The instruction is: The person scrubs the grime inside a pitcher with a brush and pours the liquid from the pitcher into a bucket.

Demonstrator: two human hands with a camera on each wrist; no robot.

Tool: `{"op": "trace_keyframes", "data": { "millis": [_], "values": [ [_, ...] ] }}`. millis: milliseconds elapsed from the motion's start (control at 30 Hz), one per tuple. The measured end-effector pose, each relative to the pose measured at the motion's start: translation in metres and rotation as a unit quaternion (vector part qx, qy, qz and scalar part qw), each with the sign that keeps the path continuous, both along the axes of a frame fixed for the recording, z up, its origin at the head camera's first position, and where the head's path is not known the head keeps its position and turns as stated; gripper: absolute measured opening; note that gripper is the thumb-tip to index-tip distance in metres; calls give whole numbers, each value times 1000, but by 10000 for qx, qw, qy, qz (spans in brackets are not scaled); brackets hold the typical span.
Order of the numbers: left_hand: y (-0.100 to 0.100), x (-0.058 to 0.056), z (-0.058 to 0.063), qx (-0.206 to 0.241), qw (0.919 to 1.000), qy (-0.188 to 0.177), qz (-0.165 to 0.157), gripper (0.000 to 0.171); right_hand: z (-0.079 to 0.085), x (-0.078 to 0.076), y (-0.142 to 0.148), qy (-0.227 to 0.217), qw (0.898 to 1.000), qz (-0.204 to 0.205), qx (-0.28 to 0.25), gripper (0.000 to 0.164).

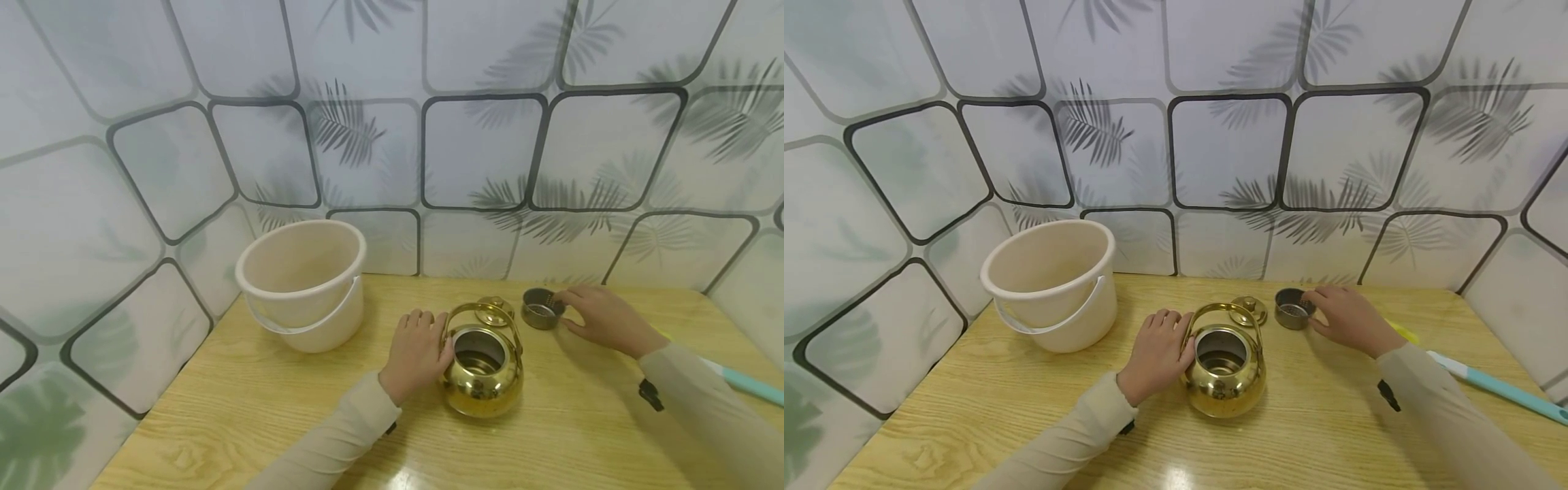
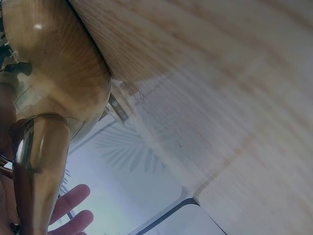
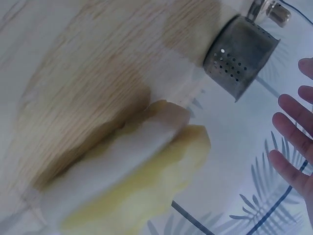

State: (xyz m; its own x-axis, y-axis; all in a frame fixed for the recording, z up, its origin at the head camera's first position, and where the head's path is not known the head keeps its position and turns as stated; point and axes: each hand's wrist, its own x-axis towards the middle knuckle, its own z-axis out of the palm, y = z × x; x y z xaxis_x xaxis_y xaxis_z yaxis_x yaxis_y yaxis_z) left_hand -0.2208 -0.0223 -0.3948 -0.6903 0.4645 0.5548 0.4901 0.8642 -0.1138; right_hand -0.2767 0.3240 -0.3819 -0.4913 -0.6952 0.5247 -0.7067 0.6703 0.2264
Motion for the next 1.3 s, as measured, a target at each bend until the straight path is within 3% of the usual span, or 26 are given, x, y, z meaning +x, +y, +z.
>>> {"op": "trace_keyframes", "data": {
  "millis": [233, 433, 933, 1300],
  "values": [
    [0, 0, -1, -21, 10000, -26, 31, 36, 5, 8, -2, 60, 9997, -245, 6, 75],
    [0, -1, -2, -34, 9999, -128, 50, 37, 11, 16, -6, 286, 9994, -185, -48, 72],
    [-1, -2, -2, 40, 10000, 80, -41, 35, 27, 44, -18, 691, 9973, -37, -252, 68],
    [0, -3, -4, 104, 9999, -114, -7, 32, 28, 62, -19, 715, 9969, 44, -328, 62]
  ]
}}
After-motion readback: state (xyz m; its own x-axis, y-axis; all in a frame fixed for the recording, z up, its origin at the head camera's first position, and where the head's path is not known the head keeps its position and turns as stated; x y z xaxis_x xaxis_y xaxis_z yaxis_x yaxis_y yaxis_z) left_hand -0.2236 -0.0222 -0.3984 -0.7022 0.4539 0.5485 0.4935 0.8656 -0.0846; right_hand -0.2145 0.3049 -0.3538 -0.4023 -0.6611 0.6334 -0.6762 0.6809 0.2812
